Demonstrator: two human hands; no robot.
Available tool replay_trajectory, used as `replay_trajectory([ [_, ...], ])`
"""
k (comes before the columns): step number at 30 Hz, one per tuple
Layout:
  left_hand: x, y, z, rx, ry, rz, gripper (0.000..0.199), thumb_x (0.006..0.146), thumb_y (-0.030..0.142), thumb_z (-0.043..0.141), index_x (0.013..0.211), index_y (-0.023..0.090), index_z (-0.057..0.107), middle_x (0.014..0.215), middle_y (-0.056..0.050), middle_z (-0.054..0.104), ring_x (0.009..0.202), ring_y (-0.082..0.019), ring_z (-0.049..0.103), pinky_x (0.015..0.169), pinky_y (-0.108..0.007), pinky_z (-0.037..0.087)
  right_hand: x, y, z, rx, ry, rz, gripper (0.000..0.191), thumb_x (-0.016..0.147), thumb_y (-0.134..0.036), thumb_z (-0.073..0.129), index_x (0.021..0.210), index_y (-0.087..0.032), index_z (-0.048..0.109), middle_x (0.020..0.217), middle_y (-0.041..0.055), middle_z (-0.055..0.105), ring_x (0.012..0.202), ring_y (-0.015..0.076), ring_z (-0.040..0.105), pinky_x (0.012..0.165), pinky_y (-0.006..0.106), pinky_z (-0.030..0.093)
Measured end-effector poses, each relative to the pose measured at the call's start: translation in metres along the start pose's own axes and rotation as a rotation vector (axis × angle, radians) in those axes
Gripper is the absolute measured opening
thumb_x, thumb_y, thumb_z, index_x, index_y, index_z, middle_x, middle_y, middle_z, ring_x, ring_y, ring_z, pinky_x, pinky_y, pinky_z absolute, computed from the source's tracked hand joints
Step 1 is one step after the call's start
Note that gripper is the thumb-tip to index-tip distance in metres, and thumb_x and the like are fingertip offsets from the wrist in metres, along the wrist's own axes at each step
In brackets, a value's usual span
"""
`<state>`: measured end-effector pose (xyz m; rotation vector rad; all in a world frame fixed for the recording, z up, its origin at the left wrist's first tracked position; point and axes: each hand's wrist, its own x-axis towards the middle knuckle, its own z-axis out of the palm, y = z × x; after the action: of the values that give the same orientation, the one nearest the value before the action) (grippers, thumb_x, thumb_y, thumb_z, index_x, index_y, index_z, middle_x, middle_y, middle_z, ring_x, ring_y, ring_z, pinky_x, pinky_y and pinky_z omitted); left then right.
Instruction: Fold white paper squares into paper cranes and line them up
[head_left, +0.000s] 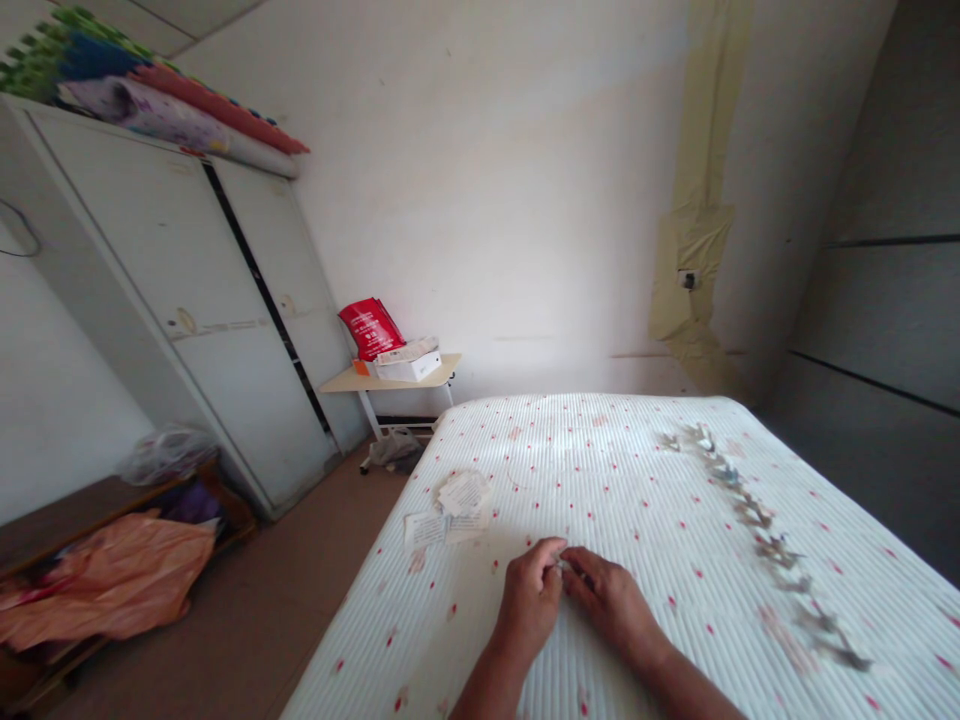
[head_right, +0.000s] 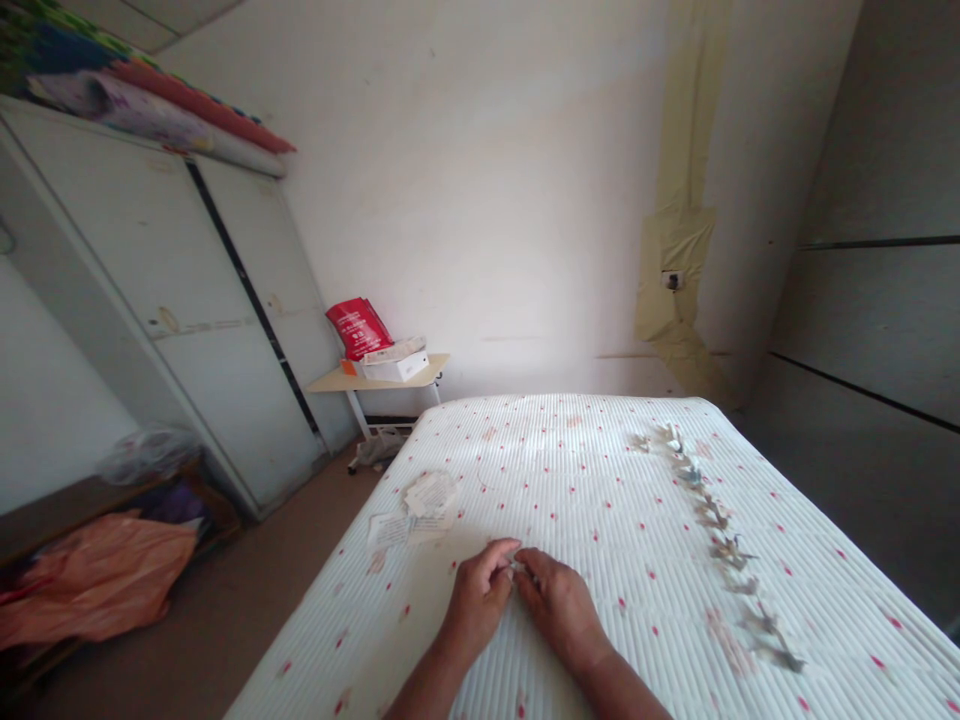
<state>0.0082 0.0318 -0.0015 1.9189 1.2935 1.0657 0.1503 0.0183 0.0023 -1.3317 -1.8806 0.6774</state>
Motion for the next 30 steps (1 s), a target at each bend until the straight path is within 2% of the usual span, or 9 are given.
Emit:
replay_trajectory([
  [6,0.0002,-0.0007,0.0021,0.02,0.005,0.006,0.034,0.072,0.005,0.041,0.096,0.018,0.06,0.071,0.001,0.062,0.066,-0.011,0.057,0.064,-0.019,0.042,0.0007,0.0061,0.0022,-0.04,0.037,0.022,0.031,0.087,-0.026,0.033,0.099,-0.02,0.061,0.084,0.006,0.068,0.074,0.0182,0.064,0.068,0.025,0.044],
  [13,0.0002,-0.0031,0.0041,0.031,-0.01,0.087,0.029,0.071,0.002,0.039,0.078,0.017,0.063,0.078,-0.002,0.066,0.076,-0.013,0.059,0.073,-0.022,0.043,0.002,0.0049,0.0008,0.054,0.056,0.067,0.028,0.085,-0.029,0.036,0.084,-0.019,0.061,0.073,0.0028,0.066,0.067,0.0158,0.061,0.064,0.024,0.042],
  [20,0.0004,-0.0046,0.0028,0.022,-0.032,0.157,0.04,0.071,0.0,0.038,0.093,0.019,0.066,0.089,-0.004,0.067,0.084,-0.014,0.06,0.079,-0.023,0.044,0.003,0.0068,-0.0004,0.291,0.047,0.223,0.025,0.08,-0.032,0.04,0.081,-0.017,0.06,0.051,-0.004,0.052,0.041,0.0103,0.045,0.042,0.02,0.033],
  [25,-0.0015,-0.0035,0.004,0.089,-0.068,0.183,0.044,0.067,0.001,0.045,0.102,0.02,0.063,0.09,-0.004,0.066,0.081,-0.014,0.059,0.077,-0.024,0.045,0.0058,0.0075,-0.0032,0.412,0.072,0.282,0.024,0.077,-0.037,0.045,0.08,-0.017,0.059,0.049,-0.0047,0.051,0.04,0.0096,0.044,0.043,0.02,0.035],
  [30,-0.0021,-0.0035,0.0055,0.127,-0.053,0.182,0.036,0.067,0.003,0.047,0.094,0.02,0.064,0.086,-0.003,0.065,0.079,-0.014,0.058,0.074,-0.024,0.044,0.0067,0.0048,-0.0046,0.434,0.032,0.291,0.023,0.076,-0.035,0.044,0.079,-0.017,0.058,0.048,-0.0048,0.051,0.039,0.0096,0.044,0.041,0.021,0.034],
])
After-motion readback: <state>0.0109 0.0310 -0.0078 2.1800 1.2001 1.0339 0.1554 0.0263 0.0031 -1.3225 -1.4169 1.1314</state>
